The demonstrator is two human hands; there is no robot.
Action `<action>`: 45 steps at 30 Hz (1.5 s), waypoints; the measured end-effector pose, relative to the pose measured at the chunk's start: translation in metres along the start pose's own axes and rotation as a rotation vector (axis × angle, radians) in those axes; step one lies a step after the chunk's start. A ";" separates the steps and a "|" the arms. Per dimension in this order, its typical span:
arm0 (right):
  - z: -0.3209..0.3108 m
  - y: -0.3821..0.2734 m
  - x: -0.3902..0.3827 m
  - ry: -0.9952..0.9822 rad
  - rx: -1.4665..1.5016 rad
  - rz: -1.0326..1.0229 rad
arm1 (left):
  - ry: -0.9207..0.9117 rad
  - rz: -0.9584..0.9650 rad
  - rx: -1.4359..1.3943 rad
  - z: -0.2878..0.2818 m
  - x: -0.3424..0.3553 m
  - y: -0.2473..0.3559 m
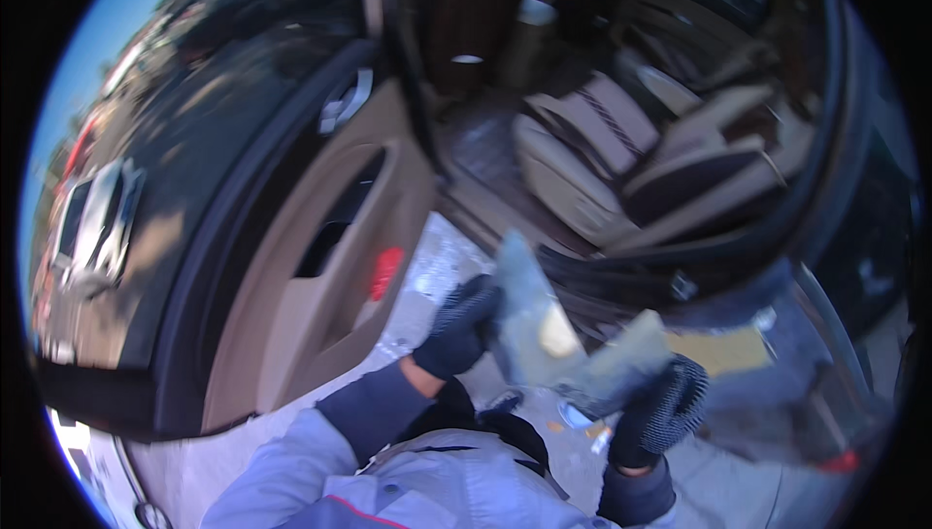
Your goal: The person applies a yellow body filler to a damaged area on the rear quarter panel of a dark-colored car using two metal spreaders. They repeatedly scoop filler from one spreader and smooth it onto the panel, working the material into the surface.
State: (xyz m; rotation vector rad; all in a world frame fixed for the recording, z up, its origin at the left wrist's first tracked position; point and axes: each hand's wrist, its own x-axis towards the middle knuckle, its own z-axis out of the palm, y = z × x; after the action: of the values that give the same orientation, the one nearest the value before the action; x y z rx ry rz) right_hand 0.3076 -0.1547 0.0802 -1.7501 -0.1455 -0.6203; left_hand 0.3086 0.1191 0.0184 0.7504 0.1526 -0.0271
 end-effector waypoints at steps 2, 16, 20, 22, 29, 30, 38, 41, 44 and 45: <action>-0.003 -0.005 0.010 -0.148 -0.313 -0.243 | 0.048 0.088 0.198 0.000 0.026 -0.004; 0.016 0.000 0.077 0.336 -1.469 -0.263 | -0.442 -0.229 0.225 0.050 0.213 -0.035; 0.044 -0.008 0.059 0.244 -0.656 0.012 | -0.517 -0.292 0.393 0.065 0.242 -0.035; 0.050 -0.009 0.056 -0.005 -0.812 0.087 | -0.419 -0.471 0.143 0.063 0.251 -0.043; 0.034 0.027 0.068 -0.014 -1.007 0.158 | -0.432 -1.142 -0.316 0.059 0.219 -0.083; 0.034 0.035 0.066 -0.070 -0.924 0.115 | -0.430 -1.235 -0.347 0.061 0.211 -0.088; 0.015 0.072 0.012 0.234 0.191 0.932 | -0.438 -1.139 -0.553 0.037 0.247 -0.100; -0.004 0.080 -0.005 0.685 0.596 1.132 | -0.395 -1.069 -0.423 0.025 0.247 -0.099; -0.025 0.083 -0.008 0.746 0.334 1.004 | -0.287 -1.122 -0.362 0.019 0.237 -0.101; -0.030 0.083 -0.005 0.725 0.077 0.902 | -0.241 -1.154 -0.350 0.019 0.232 -0.102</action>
State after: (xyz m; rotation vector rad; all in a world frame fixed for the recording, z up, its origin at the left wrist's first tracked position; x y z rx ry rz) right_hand 0.3283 -0.2045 0.0099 -1.2302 1.0488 -0.5090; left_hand 0.5328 0.0389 -0.0714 0.2234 0.3330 -1.1550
